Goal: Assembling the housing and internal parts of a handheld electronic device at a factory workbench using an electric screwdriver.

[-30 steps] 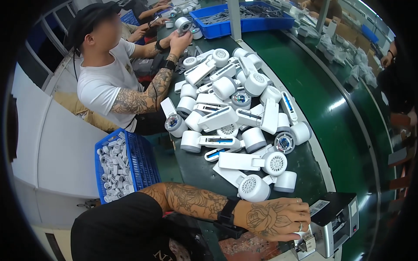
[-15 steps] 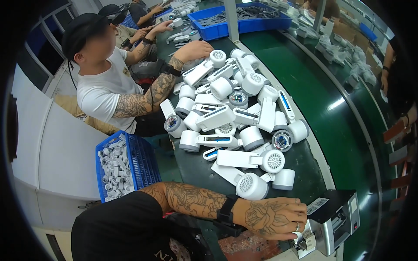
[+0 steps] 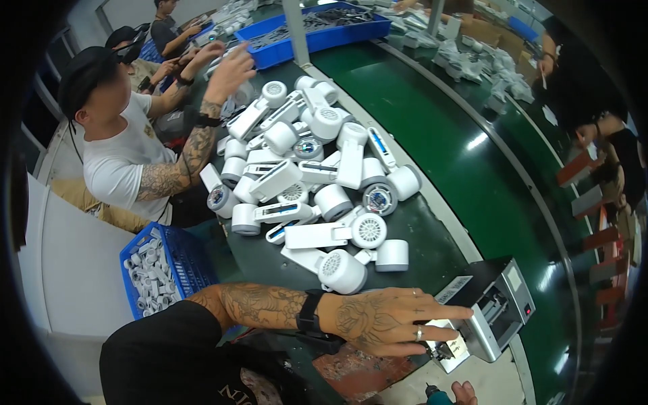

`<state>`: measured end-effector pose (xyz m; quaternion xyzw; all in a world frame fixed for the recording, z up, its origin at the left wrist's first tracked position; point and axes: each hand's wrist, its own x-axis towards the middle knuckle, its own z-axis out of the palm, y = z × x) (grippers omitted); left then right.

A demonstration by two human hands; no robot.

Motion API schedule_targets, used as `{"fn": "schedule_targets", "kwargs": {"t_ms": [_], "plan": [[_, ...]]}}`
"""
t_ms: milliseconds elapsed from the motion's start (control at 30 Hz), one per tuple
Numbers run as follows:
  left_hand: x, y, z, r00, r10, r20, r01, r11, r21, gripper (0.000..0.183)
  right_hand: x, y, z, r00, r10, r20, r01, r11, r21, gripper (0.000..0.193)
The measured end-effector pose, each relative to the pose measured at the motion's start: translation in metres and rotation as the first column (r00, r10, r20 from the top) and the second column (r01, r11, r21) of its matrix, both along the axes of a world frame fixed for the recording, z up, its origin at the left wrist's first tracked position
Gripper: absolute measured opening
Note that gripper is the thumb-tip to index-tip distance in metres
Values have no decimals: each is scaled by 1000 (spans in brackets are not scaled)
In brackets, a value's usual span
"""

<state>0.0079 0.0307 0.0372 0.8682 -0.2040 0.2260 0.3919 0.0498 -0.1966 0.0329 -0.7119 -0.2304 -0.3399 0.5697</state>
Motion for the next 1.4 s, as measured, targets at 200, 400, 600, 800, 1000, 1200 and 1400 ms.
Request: {"fn": "schedule_targets", "kwargs": {"t_ms": [200,400,600,800,1000,1200,1400], "plan": [[5,1,-5,999,51,1,-51,998,24,60,1,-6,-1,997,66,-38,-65,998,14,68],[6,0,-4,999,27,26,-27,1000,-13,65,-1,-7,-4,996,60,-68,-55,996,64,70],[7,-1,-5,1000,27,-4,-27,1000,-6,60,-1,-5,2,992,47,-115,-46,999,15,73],[4,0,1,999,40,-34,-40,999,-11,51,-4,-3,4,987,63,-150,-54,997,61,77],[5,-1,3,998,45,-41,-47,998,-38,49,-4,-5,4,985,73,-159,-65,996,55,80],[6,0,4,997,32,-67,-35,998,-48,48,-4,-8,-1,984,73,-165,-62,996,72,80],[2,3,5,998,28,-49,-31,998,-58,46,-3,-3,0,993,70,-98,-69,997,17,76]]}}
